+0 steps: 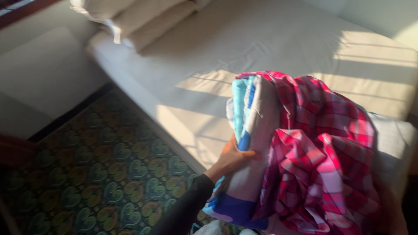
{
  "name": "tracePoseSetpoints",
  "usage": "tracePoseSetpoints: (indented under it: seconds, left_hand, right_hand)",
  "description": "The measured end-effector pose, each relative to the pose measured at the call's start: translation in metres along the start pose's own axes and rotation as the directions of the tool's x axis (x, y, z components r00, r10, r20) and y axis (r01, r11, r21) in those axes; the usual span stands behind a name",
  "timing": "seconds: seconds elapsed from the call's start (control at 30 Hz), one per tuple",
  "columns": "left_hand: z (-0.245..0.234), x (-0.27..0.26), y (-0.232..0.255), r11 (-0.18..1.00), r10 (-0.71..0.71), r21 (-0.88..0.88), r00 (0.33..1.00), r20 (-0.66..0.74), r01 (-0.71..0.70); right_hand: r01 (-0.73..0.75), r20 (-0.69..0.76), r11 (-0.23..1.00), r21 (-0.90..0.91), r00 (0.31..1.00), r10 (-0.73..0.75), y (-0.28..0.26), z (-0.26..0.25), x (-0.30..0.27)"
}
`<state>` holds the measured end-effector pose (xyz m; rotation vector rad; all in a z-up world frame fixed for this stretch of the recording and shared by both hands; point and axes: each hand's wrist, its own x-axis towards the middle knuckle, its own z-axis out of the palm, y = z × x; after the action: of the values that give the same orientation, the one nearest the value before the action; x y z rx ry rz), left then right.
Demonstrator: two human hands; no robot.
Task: The person smooths a white fitted sheet on a mattress, moves a pile of blankets and a broom aside, then uses the broom to sweep the mattress surface. The person tucks the sheet edges under the mattress and lifts the mattress to adjust the sheet underneath before placing the mattress back down.
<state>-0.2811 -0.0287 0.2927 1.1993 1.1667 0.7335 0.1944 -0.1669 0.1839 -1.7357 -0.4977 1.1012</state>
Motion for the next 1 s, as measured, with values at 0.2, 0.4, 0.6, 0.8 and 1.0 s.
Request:
tracePoseSetpoints:
  seconds: [0.2, 0.4, 0.6, 0.8, 1.0]
  left_hand:
    - [-0.163, -0.055, 0.024, 0.986, 0.110, 0.144, 0.971, -0.213, -0.080]
    - [-0.280, -0.082, 0.051, 0.954, 0.097, 0.298, 0.921, -0.377, 0.022]
    - [-0.364, -0.071, 0.057, 0.965, 0.132, 0.261, 0.876, -0.463, -0.007]
    - [-0.443, -0.010, 0.056, 0.964, 0.171, 0.261, 0.859, -0.482, -0.046]
    - [-0.519, 0.097, 0.084, 0.949, 0.157, 0.314, 0.867, -0.474, 0.000]
  right_hand:
    - [0.031, 0.172, 0.999, 0.043, 0.984, -0.038, 0.007, 0.169, -0.003]
    - [0.052, 0.303, 0.994, 0.101, 0.950, -0.081, -0.005, 0.340, 0.051]
    - [0.077, 0.354, 0.989, 0.130, 0.928, -0.118, -0.019, 0.476, 0.102]
    - [0.124, 0.368, 0.975, 0.183, 0.911, -0.185, -0.047, 0.597, 0.142]
    - [0.331, 0.447, 0.930, 0.162, 0.815, -0.368, -0.089, 0.675, 0.116]
